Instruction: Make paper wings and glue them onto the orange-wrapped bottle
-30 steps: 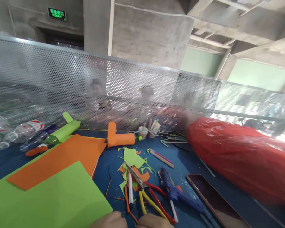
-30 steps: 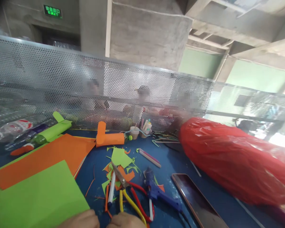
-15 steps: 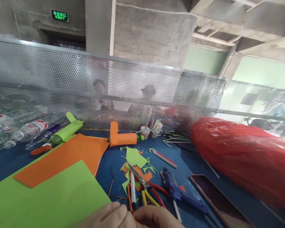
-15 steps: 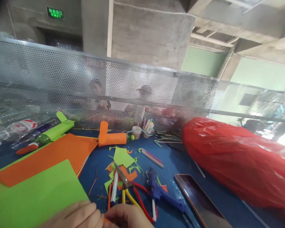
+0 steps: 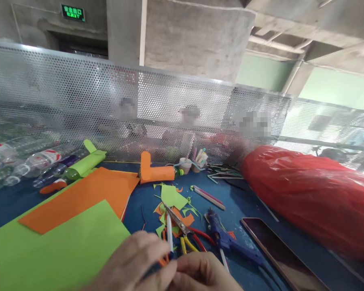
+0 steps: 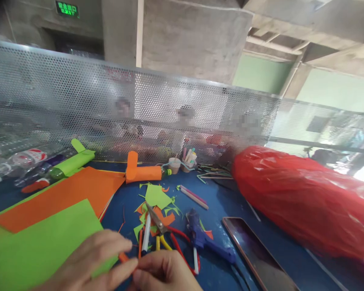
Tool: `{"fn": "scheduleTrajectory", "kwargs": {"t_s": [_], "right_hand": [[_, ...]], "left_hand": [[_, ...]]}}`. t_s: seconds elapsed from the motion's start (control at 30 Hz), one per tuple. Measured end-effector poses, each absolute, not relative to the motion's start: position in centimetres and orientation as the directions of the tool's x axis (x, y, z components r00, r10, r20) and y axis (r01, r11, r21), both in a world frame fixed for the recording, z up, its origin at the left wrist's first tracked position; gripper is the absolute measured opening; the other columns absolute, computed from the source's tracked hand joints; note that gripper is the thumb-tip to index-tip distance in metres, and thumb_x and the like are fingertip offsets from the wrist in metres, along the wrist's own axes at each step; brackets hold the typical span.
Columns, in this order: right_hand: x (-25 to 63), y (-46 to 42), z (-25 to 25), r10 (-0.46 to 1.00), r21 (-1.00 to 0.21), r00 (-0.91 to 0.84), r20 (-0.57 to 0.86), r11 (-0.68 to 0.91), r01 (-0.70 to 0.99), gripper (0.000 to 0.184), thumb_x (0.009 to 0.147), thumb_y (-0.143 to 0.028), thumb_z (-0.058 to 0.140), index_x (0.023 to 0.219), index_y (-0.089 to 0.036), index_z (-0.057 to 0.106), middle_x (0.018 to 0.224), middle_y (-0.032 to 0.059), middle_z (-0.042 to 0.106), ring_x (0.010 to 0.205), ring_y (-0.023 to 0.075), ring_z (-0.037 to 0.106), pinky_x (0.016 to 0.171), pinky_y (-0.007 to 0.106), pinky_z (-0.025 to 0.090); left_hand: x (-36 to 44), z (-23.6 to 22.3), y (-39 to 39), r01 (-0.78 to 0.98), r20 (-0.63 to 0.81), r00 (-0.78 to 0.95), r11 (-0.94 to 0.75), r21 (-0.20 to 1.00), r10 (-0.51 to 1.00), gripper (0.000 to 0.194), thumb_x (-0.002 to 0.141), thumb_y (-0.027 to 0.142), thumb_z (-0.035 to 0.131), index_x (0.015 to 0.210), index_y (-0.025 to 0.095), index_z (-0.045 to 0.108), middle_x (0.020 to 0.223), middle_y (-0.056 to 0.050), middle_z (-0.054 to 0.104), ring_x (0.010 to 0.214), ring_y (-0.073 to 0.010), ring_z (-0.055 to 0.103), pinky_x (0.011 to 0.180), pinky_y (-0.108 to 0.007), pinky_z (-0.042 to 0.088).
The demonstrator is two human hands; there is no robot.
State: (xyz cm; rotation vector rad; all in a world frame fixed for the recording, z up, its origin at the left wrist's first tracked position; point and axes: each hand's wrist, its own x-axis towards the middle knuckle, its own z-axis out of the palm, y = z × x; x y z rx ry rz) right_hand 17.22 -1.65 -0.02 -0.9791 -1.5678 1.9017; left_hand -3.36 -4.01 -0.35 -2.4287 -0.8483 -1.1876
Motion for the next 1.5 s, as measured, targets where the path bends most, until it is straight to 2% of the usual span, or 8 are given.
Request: {"fn": "scheduleTrajectory", "kwargs": {"t_s": [0.07, 0.13, 0.23, 0.33, 0.43, 1.07, 1.33, 1.5], "right_hand": [[17.1, -1.9, 0.4, 0.769, -0.979, -0.611, -0.189, -0.197, 0.055, 0.048, 0.070, -0.060, 0.075, 0.084, -0.014, 0.076, 0.068, 0.0020, 0.067, 0.054, 0.0056, 0.055, 0.053, 0.015, 0.042], [17.0, -2.1, 0.5, 0.796, -0.984, -0.585, -0.156, -0.175, 0.025, 0.045, 0.072, -0.058, 0.074, 0.086, -0.014, 0.075, 0.070, 0.0029, 0.069, 0.051, 0.0058, 0.057, 0.050, 0.015, 0.043], [16.9, -2.4, 0.5, 0.828, -0.991, -0.552, -0.100, -0.131, -0.017, 0.039, 0.077, -0.053, 0.073, 0.089, -0.016, 0.076, 0.074, 0.0031, 0.071, 0.054, 0.0052, 0.059, 0.051, 0.014, 0.044], [16.9, -2.6, 0.6, 0.853, -0.993, -0.514, -0.087, -0.115, -0.023, 0.039, 0.075, -0.052, 0.075, 0.093, -0.017, 0.076, 0.075, 0.0028, 0.072, 0.056, 0.0062, 0.061, 0.054, 0.015, 0.046], [16.8, -2.9, 0.7, 0.880, -0.993, -0.464, -0.101, -0.118, -0.007, 0.042, 0.072, -0.052, 0.077, 0.096, -0.017, 0.075, 0.073, 0.0018, 0.072, 0.058, 0.0076, 0.062, 0.056, 0.017, 0.049], [16.7, -2.7, 0.6, 0.917, -0.992, -0.380, -0.120, -0.102, 0.068, 0.028, 0.071, -0.036, 0.078, 0.086, -0.016, 0.067, 0.067, -0.0018, 0.068, 0.059, 0.0084, 0.061, 0.056, 0.018, 0.046], [16.9, -2.6, 1.3, 0.923, -0.963, -0.378, 0.064, 0.157, 0.220, 0.016, 0.079, -0.030, 0.068, 0.085, -0.017, 0.071, 0.069, 0.0013, 0.070, 0.062, 0.0123, 0.062, 0.059, 0.022, 0.048], [16.9, -2.7, 0.9, 0.917, -0.979, -0.399, 0.020, 0.100, 0.180, 0.018, 0.078, -0.033, 0.068, 0.087, -0.017, 0.071, 0.072, 0.0016, 0.072, 0.062, 0.0125, 0.064, 0.059, 0.022, 0.050]], "left_hand": [[-3.2, -0.8, -3.8, 0.609, 0.776, 0.239, -0.712, 0.349, 0.584, 0.025, 0.091, 0.026, 0.059, 0.117, 0.027, 0.059, 0.122, -0.006, 0.061, 0.115, -0.0220, 0.057, 0.098, -0.034, 0.047], [-3.0, -0.9, -3.5, 0.445, 0.571, 0.075, -0.540, 0.714, 0.817, 0.046, 0.077, 0.030, 0.074, 0.119, 0.027, 0.055, 0.119, -0.007, 0.062, 0.107, -0.0245, 0.061, 0.091, -0.036, 0.051], [-2.5, -0.5, -3.2, 0.071, 0.149, 0.213, -0.167, 0.983, 0.966, 0.026, 0.076, 0.032, 0.075, 0.099, 0.023, 0.066, 0.092, -0.003, 0.071, 0.087, -0.0221, 0.067, 0.081, -0.034, 0.054], [-1.9, 0.1, -3.2, -0.157, 0.037, 0.376, 0.025, 0.987, 0.926, 0.010, 0.079, 0.032, 0.072, 0.081, 0.022, 0.074, 0.075, 0.000, 0.070, 0.074, -0.0182, 0.067, 0.075, -0.029, 0.053], [-1.7, 0.1, -3.5, -0.223, 0.043, 0.345, 0.038, 0.974, 0.938, 0.008, 0.080, 0.031, 0.073, 0.078, 0.026, 0.078, 0.078, 0.001, 0.069, 0.078, -0.0169, 0.065, 0.077, -0.026, 0.052], [-1.9, -0.4, -3.7, -0.197, -0.053, 0.005, 0.053, 0.979, 0.999, 0.008, 0.065, 0.038, 0.084, 0.068, 0.033, 0.080, 0.085, 0.003, 0.069, 0.079, -0.0132, 0.059, 0.070, -0.016, 0.048], [-2.1, -0.9, -3.6, -0.252, -0.060, 0.122, 0.090, 0.963, 0.991, 0.007, 0.071, 0.036, 0.081, 0.077, 0.033, 0.079, 0.076, 0.005, 0.075, 0.074, -0.0116, 0.063, 0.071, -0.015, 0.049], [-2.0, -0.5, -3.8, -0.211, -0.051, 0.181, 0.090, 0.973, 0.982, 0.010, 0.072, 0.034, 0.081, 0.082, 0.034, 0.080, 0.080, 0.004, 0.078, 0.077, -0.0137, 0.067, 0.075, -0.019, 0.051]]}}
